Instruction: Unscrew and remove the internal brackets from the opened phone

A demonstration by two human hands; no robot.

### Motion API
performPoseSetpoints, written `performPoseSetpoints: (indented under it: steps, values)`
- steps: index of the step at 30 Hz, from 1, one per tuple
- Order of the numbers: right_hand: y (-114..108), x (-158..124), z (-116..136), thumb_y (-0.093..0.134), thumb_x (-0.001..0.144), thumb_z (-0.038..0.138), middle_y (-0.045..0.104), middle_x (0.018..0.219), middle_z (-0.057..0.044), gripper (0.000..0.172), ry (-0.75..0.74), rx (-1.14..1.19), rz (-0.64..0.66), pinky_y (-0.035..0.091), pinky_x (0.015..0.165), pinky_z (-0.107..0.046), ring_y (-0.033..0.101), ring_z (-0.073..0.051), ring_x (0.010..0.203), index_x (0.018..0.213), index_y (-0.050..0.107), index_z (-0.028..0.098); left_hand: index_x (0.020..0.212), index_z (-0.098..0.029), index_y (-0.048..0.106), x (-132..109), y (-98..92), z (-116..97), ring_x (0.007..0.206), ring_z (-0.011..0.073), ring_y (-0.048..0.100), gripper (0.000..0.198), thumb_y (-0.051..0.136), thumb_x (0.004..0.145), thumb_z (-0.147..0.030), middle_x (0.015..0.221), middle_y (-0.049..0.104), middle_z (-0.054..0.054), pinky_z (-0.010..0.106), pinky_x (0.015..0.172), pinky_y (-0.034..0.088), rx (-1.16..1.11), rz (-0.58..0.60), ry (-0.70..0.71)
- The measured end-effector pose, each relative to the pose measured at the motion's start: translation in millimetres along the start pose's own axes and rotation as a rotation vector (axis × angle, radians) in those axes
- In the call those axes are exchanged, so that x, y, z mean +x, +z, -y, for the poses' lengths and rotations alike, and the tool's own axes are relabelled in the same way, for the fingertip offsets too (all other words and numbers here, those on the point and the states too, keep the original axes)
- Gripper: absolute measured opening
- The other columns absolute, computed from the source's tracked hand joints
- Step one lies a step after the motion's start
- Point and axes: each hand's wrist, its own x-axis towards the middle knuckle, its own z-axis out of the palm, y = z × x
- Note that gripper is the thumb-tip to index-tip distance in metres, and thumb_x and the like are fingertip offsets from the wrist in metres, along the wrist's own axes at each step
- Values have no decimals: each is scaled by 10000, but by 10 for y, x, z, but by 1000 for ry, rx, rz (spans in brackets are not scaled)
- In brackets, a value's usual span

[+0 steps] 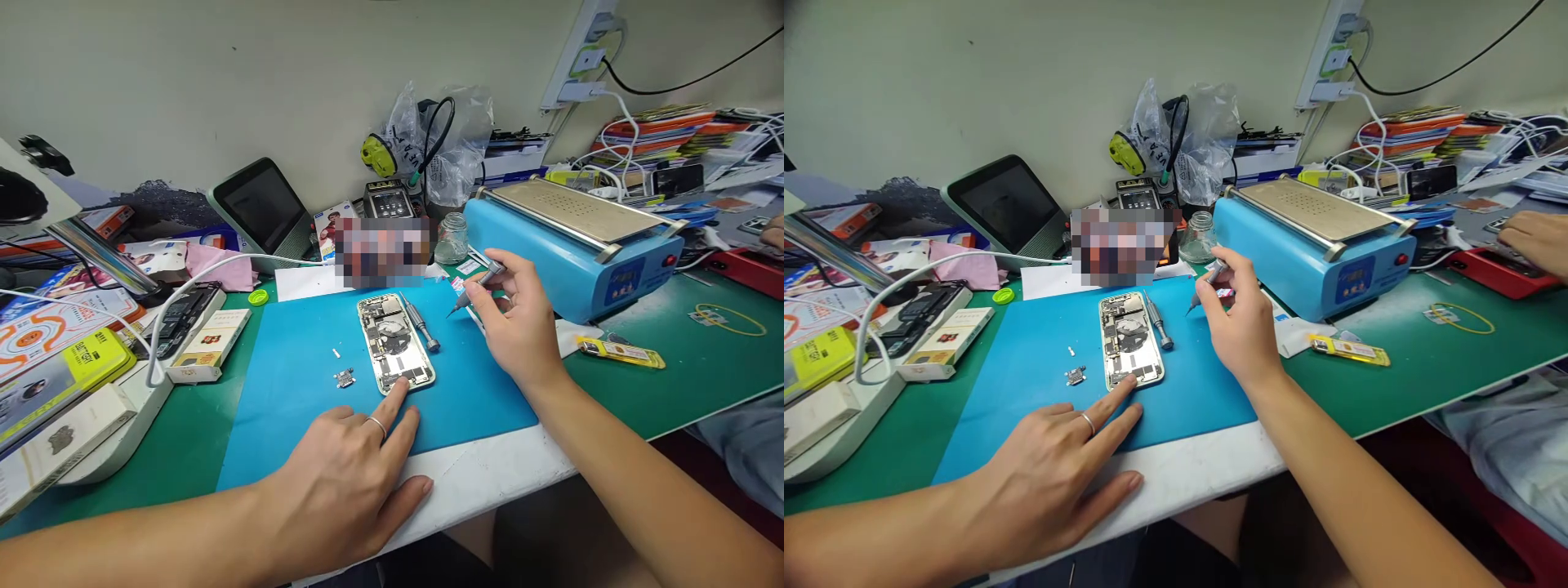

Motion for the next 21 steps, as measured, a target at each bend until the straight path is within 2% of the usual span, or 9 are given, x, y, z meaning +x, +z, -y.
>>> performPoseSetpoints:
  steps: [12,18,21]
  values:
    - [8,0,3,742,902,367,742,977,-34,455,57,65,-2,598,802,-392,742,-227,883,1324,610,259,1355,-101,538,24,-9,28,872,292,792,414,424,1081,-390,1532,517,272,444,686,644,-59,37,-18]
    - [4,4,76,736,914,429,730,924,-21,523,148,196,77,612,835,-428,743,-223,842,1373,556,254,1346,-118,552,63,-24,27,880,286,795,407,474,1063,-399,1546,504,259,434,682,642,-46,77,-22]
    - [11,80,166,702,932,488,712,927,-24,514,226,288,154,643,806,-424,752,-217,842,1351,551,232,1312,-117,580,64,34,24,808,276,796,420,528,1037,-431,1521,521,272,420,647,640,-16,71,-11]
